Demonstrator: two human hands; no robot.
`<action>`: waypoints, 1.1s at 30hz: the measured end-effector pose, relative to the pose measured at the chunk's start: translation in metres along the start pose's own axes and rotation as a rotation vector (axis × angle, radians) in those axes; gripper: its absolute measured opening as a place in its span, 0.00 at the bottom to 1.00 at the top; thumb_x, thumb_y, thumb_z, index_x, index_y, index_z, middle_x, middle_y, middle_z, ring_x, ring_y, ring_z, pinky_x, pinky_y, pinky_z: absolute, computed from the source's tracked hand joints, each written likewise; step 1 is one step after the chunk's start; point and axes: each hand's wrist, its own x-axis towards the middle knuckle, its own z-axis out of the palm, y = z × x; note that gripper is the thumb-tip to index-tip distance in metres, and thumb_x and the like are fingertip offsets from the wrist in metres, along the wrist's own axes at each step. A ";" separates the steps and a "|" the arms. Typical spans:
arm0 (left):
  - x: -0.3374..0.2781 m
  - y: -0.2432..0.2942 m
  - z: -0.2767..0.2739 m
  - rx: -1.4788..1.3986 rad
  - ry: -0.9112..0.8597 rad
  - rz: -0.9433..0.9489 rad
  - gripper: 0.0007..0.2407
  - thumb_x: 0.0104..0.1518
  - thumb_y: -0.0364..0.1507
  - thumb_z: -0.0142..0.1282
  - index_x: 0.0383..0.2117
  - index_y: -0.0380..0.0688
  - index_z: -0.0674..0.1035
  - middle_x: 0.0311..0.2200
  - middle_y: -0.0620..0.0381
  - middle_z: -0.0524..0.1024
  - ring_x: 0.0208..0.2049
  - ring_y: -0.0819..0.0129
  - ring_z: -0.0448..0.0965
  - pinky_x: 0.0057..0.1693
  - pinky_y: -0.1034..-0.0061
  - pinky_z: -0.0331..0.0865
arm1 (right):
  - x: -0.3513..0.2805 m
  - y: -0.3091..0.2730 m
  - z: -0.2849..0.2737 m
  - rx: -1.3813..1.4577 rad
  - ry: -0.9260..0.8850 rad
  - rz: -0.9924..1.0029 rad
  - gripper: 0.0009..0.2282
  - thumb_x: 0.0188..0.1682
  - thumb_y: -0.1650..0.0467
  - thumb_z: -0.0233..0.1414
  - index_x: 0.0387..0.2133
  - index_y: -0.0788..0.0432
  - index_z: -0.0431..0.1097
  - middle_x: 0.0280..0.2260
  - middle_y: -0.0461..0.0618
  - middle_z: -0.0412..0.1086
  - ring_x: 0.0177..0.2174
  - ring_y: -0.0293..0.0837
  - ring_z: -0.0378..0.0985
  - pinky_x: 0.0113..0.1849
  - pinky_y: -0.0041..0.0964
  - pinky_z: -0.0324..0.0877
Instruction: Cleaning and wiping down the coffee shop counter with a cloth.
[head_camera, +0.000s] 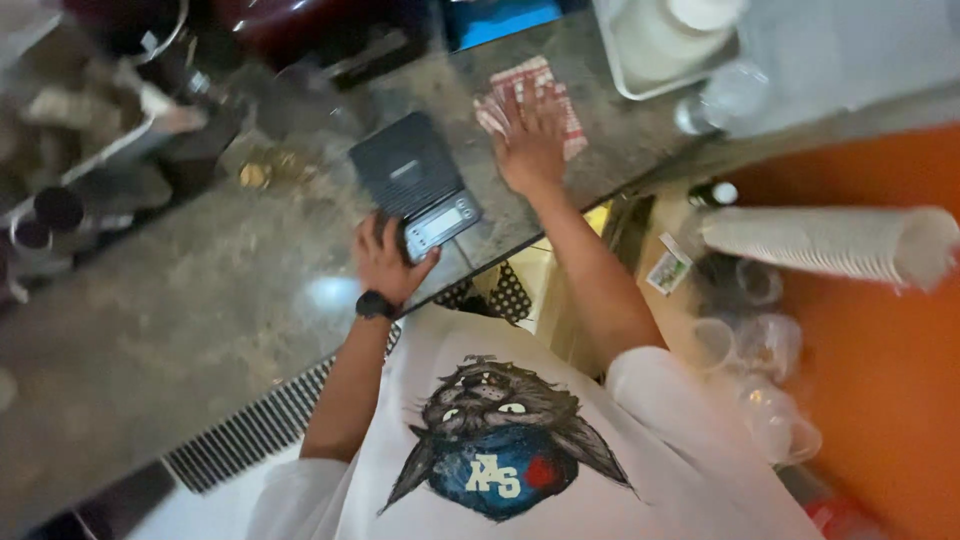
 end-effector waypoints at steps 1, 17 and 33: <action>-0.002 -0.005 0.005 0.008 0.016 -0.041 0.33 0.51 0.52 0.66 0.56 0.40 0.74 0.60 0.38 0.64 0.59 0.38 0.66 0.63 0.48 0.64 | -0.014 -0.006 -0.011 -0.002 -0.015 -0.042 0.30 0.58 0.58 0.45 0.73 0.51 0.48 0.72 0.55 0.36 0.69 0.64 0.37 0.65 0.62 0.41; -0.006 -0.029 0.018 0.018 0.093 0.035 0.36 0.51 0.58 0.61 0.65 0.55 0.71 0.58 0.50 0.67 0.59 0.47 0.66 0.65 0.52 0.61 | -0.020 0.032 -0.020 0.055 -0.106 0.033 0.28 0.64 0.60 0.43 0.75 0.47 0.40 0.72 0.56 0.30 0.68 0.67 0.28 0.64 0.71 0.34; -0.118 -0.179 -0.112 -0.092 0.121 -0.105 0.24 0.63 0.45 0.57 0.66 0.60 0.70 0.62 0.45 0.69 0.64 0.44 0.68 0.68 0.51 0.60 | -0.216 -0.143 0.057 0.000 0.618 -0.135 0.28 0.59 0.63 0.28 0.60 0.73 0.64 0.62 0.74 0.58 0.59 0.80 0.56 0.56 0.72 0.58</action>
